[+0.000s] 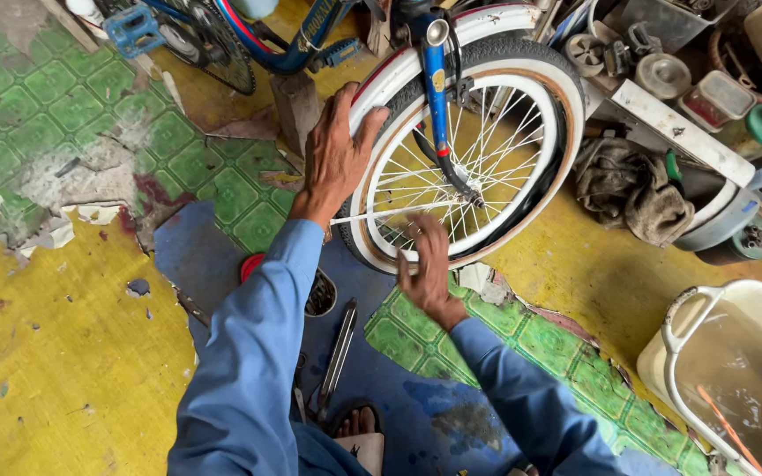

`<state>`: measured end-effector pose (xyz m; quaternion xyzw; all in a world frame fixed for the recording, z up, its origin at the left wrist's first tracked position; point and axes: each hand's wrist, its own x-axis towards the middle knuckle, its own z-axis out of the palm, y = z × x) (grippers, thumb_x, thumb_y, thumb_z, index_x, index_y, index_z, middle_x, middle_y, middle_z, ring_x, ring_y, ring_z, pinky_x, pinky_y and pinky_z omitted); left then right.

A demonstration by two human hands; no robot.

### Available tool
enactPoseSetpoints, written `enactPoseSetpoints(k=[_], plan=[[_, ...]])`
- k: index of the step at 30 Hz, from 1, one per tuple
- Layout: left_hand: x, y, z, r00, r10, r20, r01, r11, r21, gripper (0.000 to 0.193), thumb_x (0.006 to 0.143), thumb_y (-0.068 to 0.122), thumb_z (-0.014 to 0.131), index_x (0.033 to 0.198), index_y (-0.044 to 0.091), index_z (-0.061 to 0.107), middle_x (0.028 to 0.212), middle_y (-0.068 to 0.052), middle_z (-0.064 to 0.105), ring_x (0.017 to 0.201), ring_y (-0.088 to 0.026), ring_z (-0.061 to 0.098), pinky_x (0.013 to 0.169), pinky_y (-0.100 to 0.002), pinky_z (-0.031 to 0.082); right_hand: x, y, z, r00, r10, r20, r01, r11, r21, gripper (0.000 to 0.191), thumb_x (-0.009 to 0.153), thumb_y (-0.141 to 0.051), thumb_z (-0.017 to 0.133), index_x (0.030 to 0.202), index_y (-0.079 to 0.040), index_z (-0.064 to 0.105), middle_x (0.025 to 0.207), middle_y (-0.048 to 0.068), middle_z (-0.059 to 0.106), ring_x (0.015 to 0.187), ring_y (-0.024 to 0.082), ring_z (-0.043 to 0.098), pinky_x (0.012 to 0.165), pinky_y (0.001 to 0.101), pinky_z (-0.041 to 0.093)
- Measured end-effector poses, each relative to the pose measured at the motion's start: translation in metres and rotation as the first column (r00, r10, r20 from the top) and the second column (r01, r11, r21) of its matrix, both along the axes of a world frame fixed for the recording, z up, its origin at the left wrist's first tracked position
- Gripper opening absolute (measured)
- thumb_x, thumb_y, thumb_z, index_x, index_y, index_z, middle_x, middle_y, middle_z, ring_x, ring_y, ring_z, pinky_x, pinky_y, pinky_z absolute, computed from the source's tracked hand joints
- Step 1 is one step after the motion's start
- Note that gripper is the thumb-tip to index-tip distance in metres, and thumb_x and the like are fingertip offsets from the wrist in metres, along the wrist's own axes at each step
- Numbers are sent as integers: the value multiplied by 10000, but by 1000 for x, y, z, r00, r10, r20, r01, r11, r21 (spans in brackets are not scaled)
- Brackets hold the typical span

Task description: The person removes a bicycle inner tube from the tire and rim, then reinstalls it by hand, pressing the tube into the tire and seating the tire bead onto the rim. The person works on the front wheel of a bicycle in a workshop setting.

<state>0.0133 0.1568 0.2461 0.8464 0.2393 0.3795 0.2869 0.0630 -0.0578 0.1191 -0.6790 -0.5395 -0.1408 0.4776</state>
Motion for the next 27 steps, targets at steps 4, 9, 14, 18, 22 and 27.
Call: enactPoseSetpoints(k=[4, 9, 14, 18, 22, 27], plan=[[5, 0, -1, 1000, 8, 1, -9, 1000, 27, 623, 1086, 499, 527, 1410, -32, 500, 1325, -296, 615, 1154, -452, 652, 947, -511, 548, -31, -1, -46, 997, 9, -76, -24, 978, -207, 515, 932, -186, 757, 1350, -6, 515, 1144, 210, 594, 1071, 360, 576, 958, 496, 461], [4, 3, -5, 999, 29, -16, -29, 999, 19, 609, 1071, 467, 549, 1399, -41, 491, 1302, -313, 610, 1133, -460, 654, 915, -507, 556, -53, 25, -70, 972, -71, -224, 27, 980, -195, 614, 799, -245, 866, 1255, -15, 525, 1055, 198, 589, 962, 369, 565, 846, 489, 457], [-7, 8, -12, 999, 29, 14, -30, 996, 78, 571, 1084, 416, 607, 1407, -43, 501, 1311, -324, 617, 1158, -481, 640, 962, -526, 527, -72, 38, -82, 965, -113, -238, 84, 988, -128, 420, 815, -136, 847, 1153, -26, 622, 957, 177, 635, 892, 385, 604, 807, 481, 477], [-16, 13, -14, 999, 46, -11, -45, 997, 66, 567, 1077, 417, 617, 1393, -44, 518, 1302, -314, 629, 1153, -477, 639, 961, -521, 515, -78, 36, -90, 947, -117, -300, 70, 984, -165, 268, 850, -110, 768, 1091, -33, 679, 938, 174, 699, 872, 380, 660, 774, 477, 510], [-16, 16, -13, 1000, 29, 0, -29, 995, 95, 575, 1076, 420, 634, 1382, -57, 538, 1290, -323, 630, 1158, -484, 639, 976, -534, 518, -55, 15, -96, 956, -140, -257, 28, 918, -395, 190, 856, -164, 757, 1008, -62, 703, 875, 160, 718, 821, 372, 680, 745, 478, 512], [-6, 12, -14, 999, 3, 44, -5, 999, 49, 605, 1086, 425, 618, 1400, -80, 511, 1302, -347, 609, 1156, -485, 644, 962, -529, 536, -33, -3, -95, 978, -78, -193, -8, 914, -406, 262, 841, -165, 772, 1067, -72, 678, 937, 139, 727, 871, 344, 683, 801, 461, 521]])
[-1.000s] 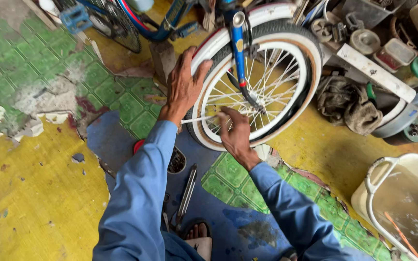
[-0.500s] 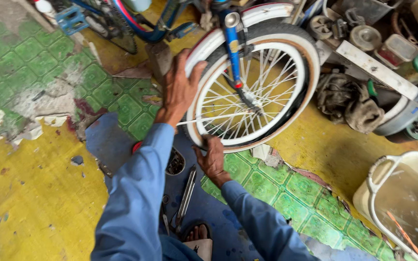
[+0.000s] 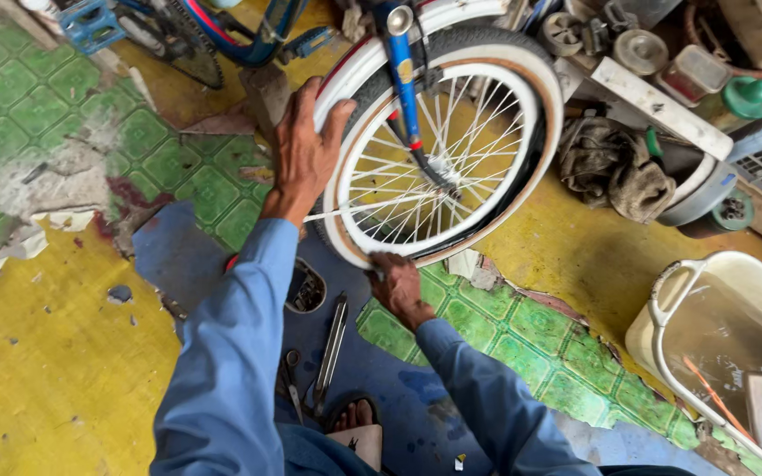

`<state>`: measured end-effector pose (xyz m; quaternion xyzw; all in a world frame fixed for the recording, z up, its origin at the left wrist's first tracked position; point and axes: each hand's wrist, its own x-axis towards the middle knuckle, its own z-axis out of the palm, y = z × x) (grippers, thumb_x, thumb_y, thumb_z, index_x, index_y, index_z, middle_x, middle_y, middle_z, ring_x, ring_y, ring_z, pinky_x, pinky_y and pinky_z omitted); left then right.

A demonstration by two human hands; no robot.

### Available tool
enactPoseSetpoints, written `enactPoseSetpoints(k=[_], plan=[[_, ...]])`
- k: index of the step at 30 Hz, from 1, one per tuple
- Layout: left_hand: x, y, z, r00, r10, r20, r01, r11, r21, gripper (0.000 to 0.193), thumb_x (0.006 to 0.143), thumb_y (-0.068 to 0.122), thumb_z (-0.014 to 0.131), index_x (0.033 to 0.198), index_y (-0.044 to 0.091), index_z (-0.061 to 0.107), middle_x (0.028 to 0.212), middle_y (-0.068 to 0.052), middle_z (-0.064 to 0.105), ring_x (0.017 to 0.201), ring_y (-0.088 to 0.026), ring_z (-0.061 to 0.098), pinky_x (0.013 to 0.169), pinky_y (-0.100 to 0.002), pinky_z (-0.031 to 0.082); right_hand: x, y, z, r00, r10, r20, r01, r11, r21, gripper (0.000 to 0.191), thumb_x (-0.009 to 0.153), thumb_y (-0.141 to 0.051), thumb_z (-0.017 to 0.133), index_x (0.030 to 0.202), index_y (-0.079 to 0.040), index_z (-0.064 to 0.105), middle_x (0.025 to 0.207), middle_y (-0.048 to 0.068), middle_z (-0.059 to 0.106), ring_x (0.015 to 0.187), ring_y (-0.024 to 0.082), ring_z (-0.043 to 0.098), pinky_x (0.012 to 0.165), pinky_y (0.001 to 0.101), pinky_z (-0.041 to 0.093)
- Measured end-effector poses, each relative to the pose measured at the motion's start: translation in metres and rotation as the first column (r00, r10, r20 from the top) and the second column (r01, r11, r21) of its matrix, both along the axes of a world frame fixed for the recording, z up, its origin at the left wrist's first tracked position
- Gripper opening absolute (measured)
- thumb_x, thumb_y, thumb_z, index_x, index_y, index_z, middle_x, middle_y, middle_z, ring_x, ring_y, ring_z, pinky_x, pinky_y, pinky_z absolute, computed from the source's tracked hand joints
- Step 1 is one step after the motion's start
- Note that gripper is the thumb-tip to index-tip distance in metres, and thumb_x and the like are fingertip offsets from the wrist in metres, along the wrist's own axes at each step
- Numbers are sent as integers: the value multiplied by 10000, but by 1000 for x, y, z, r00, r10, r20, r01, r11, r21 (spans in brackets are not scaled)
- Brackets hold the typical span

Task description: The person removes a bicycle inner tube from the tire and rim, then reinstalls it by hand, pressing the tube into the tire and seating the tire bead onto the rim. The person works on the front wheel of a bicycle in a workshop setting.

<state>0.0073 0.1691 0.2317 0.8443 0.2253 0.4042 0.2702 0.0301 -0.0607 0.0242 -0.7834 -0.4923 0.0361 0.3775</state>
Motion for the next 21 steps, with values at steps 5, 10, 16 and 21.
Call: enactPoseSetpoints(k=[5, 10, 16, 21], plan=[[1, 1, -2, 999, 15, -31, -14, 1000, 25, 589, 1092, 421, 590, 1407, -70, 506, 1279, -337, 631, 1111, -481, 676, 910, -528, 568, -15, 8, 16, 988, -130, -83, 137, 988, 76, 594, 724, -197, 878, 1181, 5, 556, 1016, 219, 606, 917, 380, 590, 780, 462, 509], [-2, 2, -3, 999, 26, -42, -22, 997, 80, 581, 1100, 424, 587, 1409, -61, 505, 1281, -340, 628, 1130, -482, 676, 906, -525, 587, -38, 23, 22, 990, -78, -115, 106, 959, 264, 539, 803, -140, 852, 1238, -24, 555, 1049, 172, 599, 999, 356, 583, 876, 470, 494], [2, 2, -9, 998, 30, -48, -28, 999, 47, 612, 1089, 457, 567, 1415, -57, 505, 1289, -327, 631, 1133, -472, 681, 907, -518, 590, -48, 33, 13, 981, -186, -54, 193, 946, 259, 393, 810, -149, 831, 1131, -38, 633, 978, 161, 638, 932, 363, 601, 846, 489, 458], [-4, 6, -14, 997, 38, -71, -34, 998, 61, 625, 1103, 457, 580, 1430, -71, 509, 1336, -346, 603, 1176, -498, 650, 939, -524, 575, -19, 30, 18, 992, 11, -128, -17, 999, -51, 233, 878, -240, 787, 978, -52, 695, 878, 144, 696, 819, 336, 659, 799, 440, 474]])
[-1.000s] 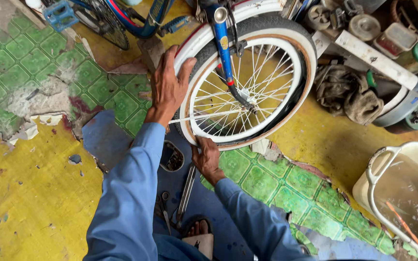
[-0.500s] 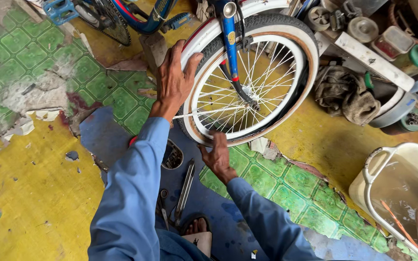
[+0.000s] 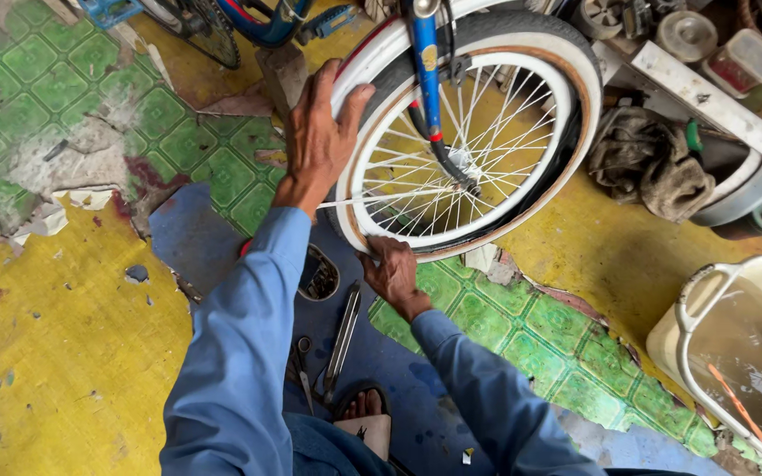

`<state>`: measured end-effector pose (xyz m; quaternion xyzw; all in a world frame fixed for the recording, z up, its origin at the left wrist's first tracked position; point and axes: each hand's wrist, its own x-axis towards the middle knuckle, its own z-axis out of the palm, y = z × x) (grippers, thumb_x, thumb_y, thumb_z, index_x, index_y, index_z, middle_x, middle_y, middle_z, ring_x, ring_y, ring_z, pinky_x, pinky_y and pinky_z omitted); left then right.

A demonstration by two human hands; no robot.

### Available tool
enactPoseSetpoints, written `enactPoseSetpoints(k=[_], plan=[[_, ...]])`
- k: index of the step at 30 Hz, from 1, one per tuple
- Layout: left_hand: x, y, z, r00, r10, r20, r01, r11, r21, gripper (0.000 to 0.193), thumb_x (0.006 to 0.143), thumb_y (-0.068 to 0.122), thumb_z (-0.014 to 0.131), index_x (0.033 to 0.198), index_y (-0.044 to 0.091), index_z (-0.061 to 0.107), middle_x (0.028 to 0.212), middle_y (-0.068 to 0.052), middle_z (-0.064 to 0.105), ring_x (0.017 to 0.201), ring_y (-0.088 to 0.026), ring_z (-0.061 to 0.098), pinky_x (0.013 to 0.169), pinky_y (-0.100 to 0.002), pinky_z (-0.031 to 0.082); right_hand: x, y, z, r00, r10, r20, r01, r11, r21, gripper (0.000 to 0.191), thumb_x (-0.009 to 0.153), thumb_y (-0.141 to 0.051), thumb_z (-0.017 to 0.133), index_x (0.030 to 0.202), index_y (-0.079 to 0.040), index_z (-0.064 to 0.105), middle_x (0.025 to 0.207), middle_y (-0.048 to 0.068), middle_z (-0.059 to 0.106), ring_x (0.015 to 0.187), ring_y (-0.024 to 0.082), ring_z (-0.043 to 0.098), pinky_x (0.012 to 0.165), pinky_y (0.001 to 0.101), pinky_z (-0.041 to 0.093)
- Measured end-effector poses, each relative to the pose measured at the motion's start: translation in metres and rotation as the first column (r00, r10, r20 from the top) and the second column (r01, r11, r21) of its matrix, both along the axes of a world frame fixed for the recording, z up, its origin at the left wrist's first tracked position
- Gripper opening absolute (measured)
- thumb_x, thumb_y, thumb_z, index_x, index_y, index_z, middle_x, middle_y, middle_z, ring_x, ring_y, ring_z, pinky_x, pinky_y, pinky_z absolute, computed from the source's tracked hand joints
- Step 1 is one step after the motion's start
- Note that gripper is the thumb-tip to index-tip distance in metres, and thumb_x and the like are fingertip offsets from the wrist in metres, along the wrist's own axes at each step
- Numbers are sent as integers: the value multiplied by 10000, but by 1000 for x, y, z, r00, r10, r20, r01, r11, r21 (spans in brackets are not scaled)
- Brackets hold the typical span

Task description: The person removes a bicycle inner tube from the tire and rim, then reinstalls it by hand, pressing the tube into the tire and seating the tire bead onto the rim. The person works on the front wheel of a bicycle in a workshop setting.

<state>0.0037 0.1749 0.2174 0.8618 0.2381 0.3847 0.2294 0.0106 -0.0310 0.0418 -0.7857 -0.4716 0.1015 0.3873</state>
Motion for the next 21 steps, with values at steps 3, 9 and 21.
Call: enactPoseSetpoints(k=[3, 9, 21], plan=[[1, 0, 4, 1000, -1, 11, 1, 1000, 15, 624, 1104, 459, 585, 1422, -73, 510, 1339, -345, 608, 1175, -496, 652, 949, -524, 575, 21, -7, 6, 994, 83, -65, -93, 981, -167, 226, 843, -266, 778, 934, -66, 725, 837, 127, 718, 775, 329, 694, 792, 439, 487], [3, -4, 13, 1000, -10, 5, 10, 999, -37, 626, 1076, 454, 576, 1422, -63, 504, 1284, -338, 630, 1130, -476, 673, 905, -532, 578, 28, -28, -1, 992, 33, 124, -36, 999, 18, 345, 852, -325, 770, 1072, -65, 712, 967, 119, 757, 844, 284, 708, 862, 504, 504], [4, 0, 5, 1000, 1, 13, -1, 1000, 8, 623, 1086, 471, 568, 1416, -56, 520, 1308, -337, 628, 1168, -480, 661, 937, -522, 576, -36, 16, 29, 967, -242, -74, 251, 878, 407, 415, 801, -167, 882, 1100, -12, 641, 978, 173, 668, 914, 331, 667, 768, 433, 562]])
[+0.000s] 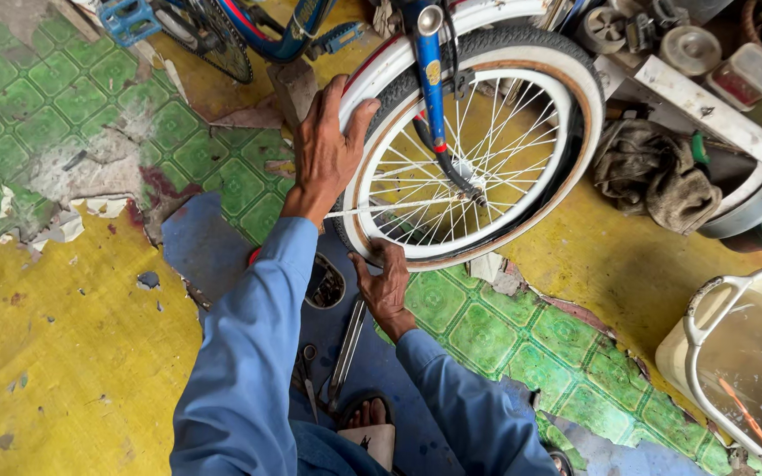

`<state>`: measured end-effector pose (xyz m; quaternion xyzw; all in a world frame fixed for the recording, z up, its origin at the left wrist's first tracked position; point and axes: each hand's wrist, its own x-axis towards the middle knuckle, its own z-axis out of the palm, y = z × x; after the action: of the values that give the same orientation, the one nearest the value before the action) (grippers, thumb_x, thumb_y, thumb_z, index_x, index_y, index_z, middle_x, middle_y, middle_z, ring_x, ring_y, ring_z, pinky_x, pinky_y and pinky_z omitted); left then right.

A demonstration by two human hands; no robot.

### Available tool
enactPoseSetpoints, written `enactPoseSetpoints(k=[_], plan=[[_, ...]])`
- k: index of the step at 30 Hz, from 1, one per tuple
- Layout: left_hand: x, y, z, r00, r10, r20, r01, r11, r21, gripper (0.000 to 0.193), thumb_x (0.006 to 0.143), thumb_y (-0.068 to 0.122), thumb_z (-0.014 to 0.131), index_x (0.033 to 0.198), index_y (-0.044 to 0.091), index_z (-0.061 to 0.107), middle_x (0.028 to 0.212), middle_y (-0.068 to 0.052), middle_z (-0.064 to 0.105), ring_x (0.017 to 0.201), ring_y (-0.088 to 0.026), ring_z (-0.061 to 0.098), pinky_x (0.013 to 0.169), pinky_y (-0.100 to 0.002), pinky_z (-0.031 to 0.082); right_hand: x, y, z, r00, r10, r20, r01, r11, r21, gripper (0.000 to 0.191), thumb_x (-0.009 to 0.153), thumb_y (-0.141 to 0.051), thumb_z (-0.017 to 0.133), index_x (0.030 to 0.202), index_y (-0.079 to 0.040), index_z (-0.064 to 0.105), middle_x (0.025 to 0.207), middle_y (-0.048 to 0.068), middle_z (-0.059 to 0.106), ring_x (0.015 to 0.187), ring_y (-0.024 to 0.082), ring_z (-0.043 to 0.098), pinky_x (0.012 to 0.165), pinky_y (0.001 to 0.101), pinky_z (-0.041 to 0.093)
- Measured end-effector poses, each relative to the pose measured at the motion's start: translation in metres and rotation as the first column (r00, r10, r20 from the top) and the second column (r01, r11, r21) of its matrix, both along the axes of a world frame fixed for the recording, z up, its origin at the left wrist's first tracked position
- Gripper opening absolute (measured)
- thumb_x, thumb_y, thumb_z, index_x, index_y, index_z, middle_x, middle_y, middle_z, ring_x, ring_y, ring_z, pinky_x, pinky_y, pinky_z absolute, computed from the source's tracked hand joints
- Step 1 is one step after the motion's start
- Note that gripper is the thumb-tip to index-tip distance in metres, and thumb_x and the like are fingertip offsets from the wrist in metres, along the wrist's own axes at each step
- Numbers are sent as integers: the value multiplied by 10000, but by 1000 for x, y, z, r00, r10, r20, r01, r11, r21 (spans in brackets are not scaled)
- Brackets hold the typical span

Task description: The person removes a bicycle inner tube from the tire and rim, then reinstalls it by hand, pressing the tube into the tire and seating the tire bead onto the rim. The person works on the front wheel of a bicycle in a workshop setting.

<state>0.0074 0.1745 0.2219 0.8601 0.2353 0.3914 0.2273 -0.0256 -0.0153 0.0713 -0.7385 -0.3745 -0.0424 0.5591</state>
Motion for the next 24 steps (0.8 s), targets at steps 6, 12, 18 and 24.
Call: enactPoseSetpoints(k=[6, 12, 18, 24], plan=[[-3, 4, -4, 1000, -9, 11, 8, 999, 42, 609, 1105, 456, 581, 1408, -69, 520, 1315, -336, 621, 1172, -483, 663, 954, -519, 575, 23, 0, 22, 977, 135, 168, -81, 952, -295, 306, 790, -303, 865, 936, -73, 727, 820, 87, 725, 825, 250, 678, 731, 452, 459], [-3, 0, 5, 1000, -19, 9, 19, 1000, -9, 611, 1088, 458, 576, 1404, -63, 526, 1299, -334, 631, 1146, -483, 671, 921, -524, 580, 33, -7, 20, 932, 145, -331, -292, 842, -453, 347, 949, -400, 744, 1044, -69, 697, 870, 118, 711, 779, 275, 694, 702, 420, 575], [-4, 1, 3, 999, -49, -10, 49, 998, -24, 623, 1106, 469, 551, 1428, -61, 499, 1318, -342, 614, 1176, -476, 668, 936, -512, 591, 53, -41, -13, 979, 156, 131, -120, 961, -251, 399, 993, -251, 644, 1342, -67, 585, 1163, 191, 654, 865, 329, 719, 745, 452, 588], [0, 0, 3, 999, -50, -7, 49, 998, -29, 630, 1096, 458, 554, 1437, -67, 485, 1317, -346, 604, 1186, -483, 650, 927, -510, 585, 86, -27, -13, 909, 416, -2, -388, 846, -365, 373, 1010, -199, 640, 1336, -20, 623, 1222, 252, 664, 867, 369, 707, 724, 474, 586]])
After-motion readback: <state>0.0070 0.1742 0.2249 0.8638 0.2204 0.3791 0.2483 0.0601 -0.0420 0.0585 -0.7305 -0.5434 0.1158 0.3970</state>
